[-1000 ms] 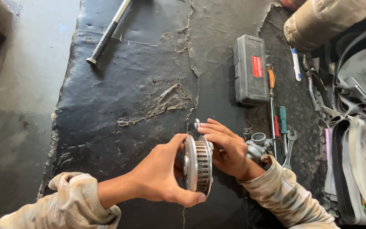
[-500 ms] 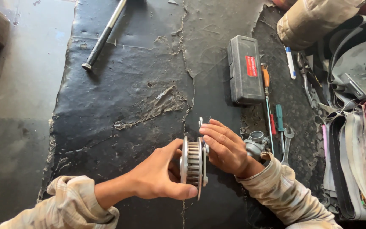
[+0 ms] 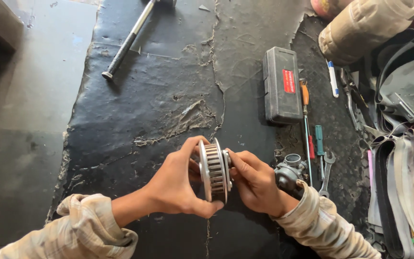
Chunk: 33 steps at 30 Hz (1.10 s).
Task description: The recorder is seen assembling a motorcycle clutch assembly by placing the clutch housing and using a wrench to tighten the bolts.
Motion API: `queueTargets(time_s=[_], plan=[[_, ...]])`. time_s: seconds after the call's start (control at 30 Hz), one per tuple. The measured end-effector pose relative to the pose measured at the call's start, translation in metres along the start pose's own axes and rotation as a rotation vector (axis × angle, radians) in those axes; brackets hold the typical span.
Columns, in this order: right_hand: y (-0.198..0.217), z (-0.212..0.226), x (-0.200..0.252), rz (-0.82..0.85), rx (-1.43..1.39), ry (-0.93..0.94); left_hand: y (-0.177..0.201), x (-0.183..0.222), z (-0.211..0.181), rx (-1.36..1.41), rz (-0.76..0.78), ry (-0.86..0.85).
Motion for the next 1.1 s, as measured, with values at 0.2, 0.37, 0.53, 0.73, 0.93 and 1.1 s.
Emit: queueTargets(time_s=[0.2,0.37,0.53,0.73,0.93,1.1], plan=[[0.005,0.015,-0.004,0.080,-0.105,-0.218,0.004,-0.003,0.002,-0.097,-0.111,-0.032],[0.019,0.044,-0.002,0.207,-0.137,-0.338,0.007,-0.008,0.001,-0.177,-0.160,0.006],[0.034,0.048,0.008,0.150,-0.016,-0.305,0.006,-0.012,0.002,-0.243,-0.137,0.069],[0.056,0.026,-0.005,-0.124,0.083,-0.168,-0.005,-0.010,-0.001,-0.272,0.069,0.084],[0.038,-0.039,-0.022,-0.196,-0.607,-0.504,-0.012,-0.006,-0.010,-0.258,0.242,-0.004],[-0.008,-0.073,-0.007,0.071,-0.605,-0.832,-0.008,-0.004,-0.011,-0.119,0.267,-0.080]])
Point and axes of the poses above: each hand's wrist, its own x-axis away from the middle knuckle, its own y-axis out of the back of the hand, z = x × y, the point moved 4 cm from there along -x, towards the middle knuckle, and after that the axes turned 9 degrees about -y, right-handed, at the moved point
